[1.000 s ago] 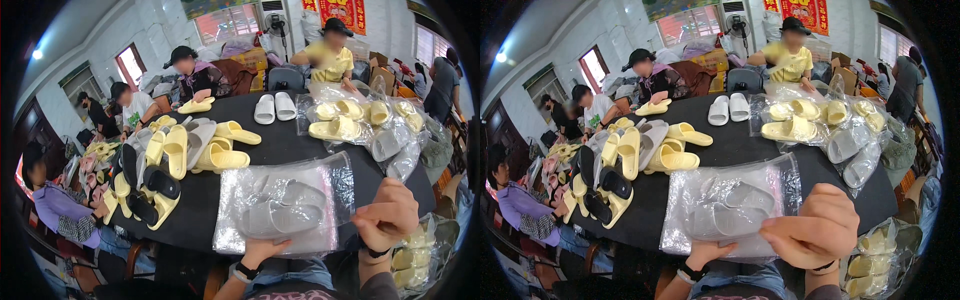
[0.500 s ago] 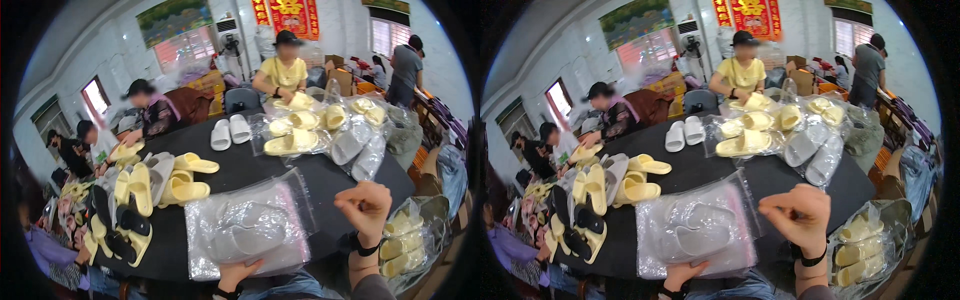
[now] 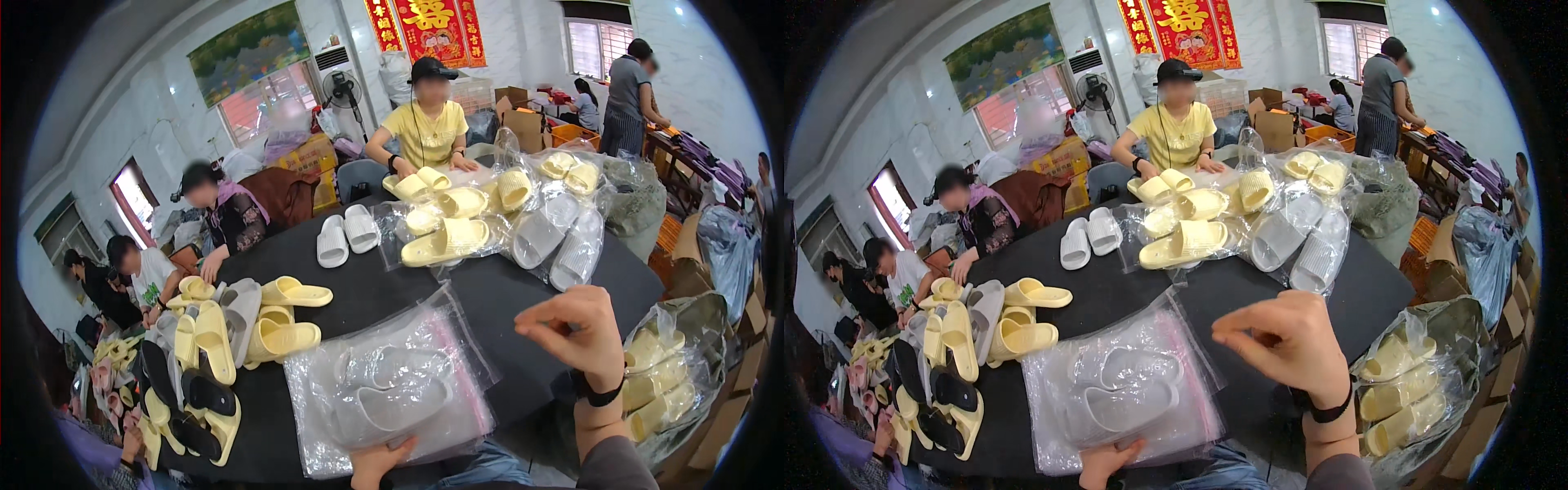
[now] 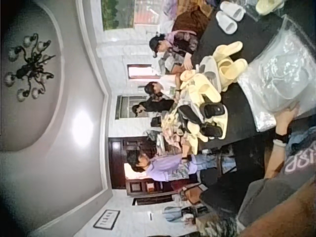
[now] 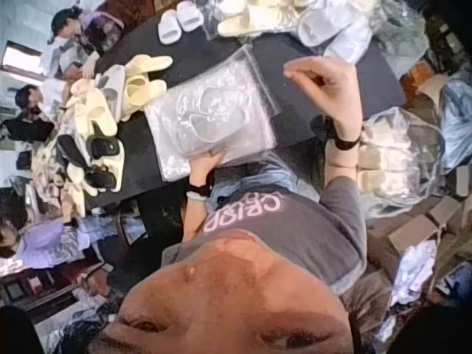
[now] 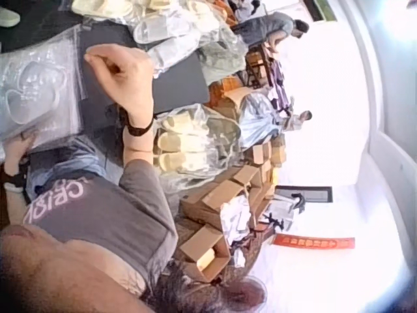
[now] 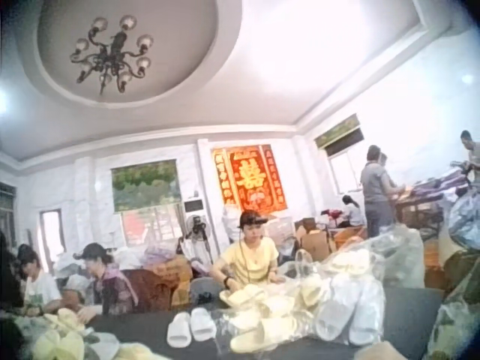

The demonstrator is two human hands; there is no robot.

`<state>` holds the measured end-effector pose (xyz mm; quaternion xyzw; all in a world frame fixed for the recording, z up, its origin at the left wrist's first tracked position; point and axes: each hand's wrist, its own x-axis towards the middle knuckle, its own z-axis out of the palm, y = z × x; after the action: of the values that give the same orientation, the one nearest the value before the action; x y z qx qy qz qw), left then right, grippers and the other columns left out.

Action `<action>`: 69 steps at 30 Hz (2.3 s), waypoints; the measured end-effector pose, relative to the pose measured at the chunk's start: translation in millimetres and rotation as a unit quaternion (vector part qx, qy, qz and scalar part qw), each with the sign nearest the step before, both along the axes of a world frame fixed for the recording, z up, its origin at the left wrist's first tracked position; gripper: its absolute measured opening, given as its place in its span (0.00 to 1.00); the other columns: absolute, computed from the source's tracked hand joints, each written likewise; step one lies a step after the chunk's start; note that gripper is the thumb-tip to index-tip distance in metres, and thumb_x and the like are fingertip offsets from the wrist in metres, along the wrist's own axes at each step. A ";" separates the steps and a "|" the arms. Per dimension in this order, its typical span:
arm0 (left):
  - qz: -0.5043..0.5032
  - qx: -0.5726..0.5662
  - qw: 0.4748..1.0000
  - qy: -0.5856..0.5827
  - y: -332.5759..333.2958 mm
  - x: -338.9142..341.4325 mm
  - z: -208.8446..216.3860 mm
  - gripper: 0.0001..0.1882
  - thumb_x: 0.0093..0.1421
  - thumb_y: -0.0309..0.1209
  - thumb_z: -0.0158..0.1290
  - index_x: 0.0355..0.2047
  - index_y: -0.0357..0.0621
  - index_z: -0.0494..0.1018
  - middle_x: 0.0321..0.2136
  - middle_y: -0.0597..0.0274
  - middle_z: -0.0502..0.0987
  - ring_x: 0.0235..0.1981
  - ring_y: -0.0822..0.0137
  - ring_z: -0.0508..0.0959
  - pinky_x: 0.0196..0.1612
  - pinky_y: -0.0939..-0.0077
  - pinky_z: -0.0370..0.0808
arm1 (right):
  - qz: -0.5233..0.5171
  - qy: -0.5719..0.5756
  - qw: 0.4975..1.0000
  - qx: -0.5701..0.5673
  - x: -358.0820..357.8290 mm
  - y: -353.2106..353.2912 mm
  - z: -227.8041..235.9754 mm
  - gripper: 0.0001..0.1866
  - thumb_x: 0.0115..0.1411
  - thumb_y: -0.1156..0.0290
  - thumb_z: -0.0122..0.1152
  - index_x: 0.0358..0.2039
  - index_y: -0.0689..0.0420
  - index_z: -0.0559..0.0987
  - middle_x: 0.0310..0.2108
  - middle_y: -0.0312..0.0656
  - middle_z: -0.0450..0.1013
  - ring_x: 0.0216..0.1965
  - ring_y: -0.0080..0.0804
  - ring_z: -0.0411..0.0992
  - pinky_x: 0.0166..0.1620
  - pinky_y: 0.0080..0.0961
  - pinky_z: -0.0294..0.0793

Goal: The person places pairs of yellow, black, and white slippers into clear plastic bags at a table. The person repeatedly picks up slippers, inserts them into bags, and sets the packaged pairs aside while other workers perform similar tasks nearby.

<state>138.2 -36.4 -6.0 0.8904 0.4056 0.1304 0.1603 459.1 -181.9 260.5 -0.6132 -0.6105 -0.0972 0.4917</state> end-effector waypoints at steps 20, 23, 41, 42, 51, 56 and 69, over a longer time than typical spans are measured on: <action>0.014 -0.130 0.990 0.043 -5.8 4.1 18.7 0.44 0.54 0.63 0.54 0.65 0.52 0.64 0.68 0.50 0.58 0.69 0.49 0.55 0.70 0.50 0.49 | -0.108 -0.143 0.967 -0.182 28.8 27.3 -99.0 0.24 0.56 0.48 0.66 0.40 0.57 0.81 0.24 0.40 0.78 0.24 0.38 0.77 0.30 0.30 0.73; -0.008 0.002 1.000 0.027 -4.5 -1.3 -12.5 0.37 0.53 0.64 0.55 0.54 0.51 0.76 0.57 0.54 0.74 0.58 0.50 0.71 0.58 0.53 0.67 | 0.054 0.073 0.973 -0.211 22.4 35.6 -145.3 0.30 0.57 0.54 0.68 0.53 0.60 0.74 0.34 0.46 0.81 0.29 0.34 0.79 0.35 0.26 0.76; 0.044 0.037 0.998 -0.007 8.0 -33.3 -8.5 0.35 0.58 0.57 0.52 0.58 0.49 0.72 0.60 0.51 0.70 0.63 0.48 0.66 0.65 0.53 0.60 | 0.298 0.545 0.743 -0.249 -67.1 30.7 -237.4 0.39 0.66 0.72 0.60 0.69 0.66 0.50 0.35 0.46 0.80 0.44 0.29 0.78 0.54 0.26 0.71; 0.052 0.039 0.998 -0.020 7.4 -41.2 -15.3 0.35 0.58 0.57 0.52 0.59 0.48 0.72 0.60 0.50 0.70 0.63 0.48 0.66 0.65 0.52 0.60 | 0.278 0.550 0.748 -0.247 -64.4 29.6 -252.4 0.38 0.66 0.72 0.60 0.69 0.66 0.50 0.35 0.46 0.80 0.44 0.29 0.78 0.54 0.26 0.72; 0.261 0.112 0.956 0.078 27.1 -131.9 3.3 0.35 0.57 0.42 0.55 0.63 0.41 0.64 0.68 0.44 0.56 0.70 0.46 0.53 0.70 0.43 0.42 | 0.245 0.589 0.744 -0.199 -54.4 18.3 -248.7 0.31 0.65 0.77 0.58 0.65 0.64 0.58 0.38 0.48 0.79 0.46 0.32 0.78 0.52 0.27 0.74; 0.291 0.182 0.939 -0.003 10.6 -147.5 30.2 0.25 0.63 0.28 0.49 0.62 0.40 0.66 0.65 0.41 0.60 0.66 0.43 0.59 0.69 0.44 0.50 | 0.230 0.538 0.776 -0.235 -47.8 7.0 -228.1 0.25 0.64 0.79 0.59 0.61 0.63 0.67 0.40 0.49 0.80 0.44 0.34 0.80 0.47 0.24 0.77; 0.271 0.035 0.947 -0.169 5.3 -120.4 5.4 0.24 0.61 0.25 0.52 0.58 0.36 0.67 0.42 0.48 0.73 0.43 0.51 0.73 0.48 0.57 0.69 | 0.279 0.377 0.775 -0.423 -39.0 -7.2 -231.4 0.11 0.64 0.71 0.61 0.42 0.65 0.83 0.42 0.42 0.81 0.43 0.26 0.78 0.58 0.28 0.69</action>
<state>17.8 -31.1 -0.6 0.7167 0.5941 0.3314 0.1536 420.1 -189.0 29.1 -0.5500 -0.4997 0.5515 0.3789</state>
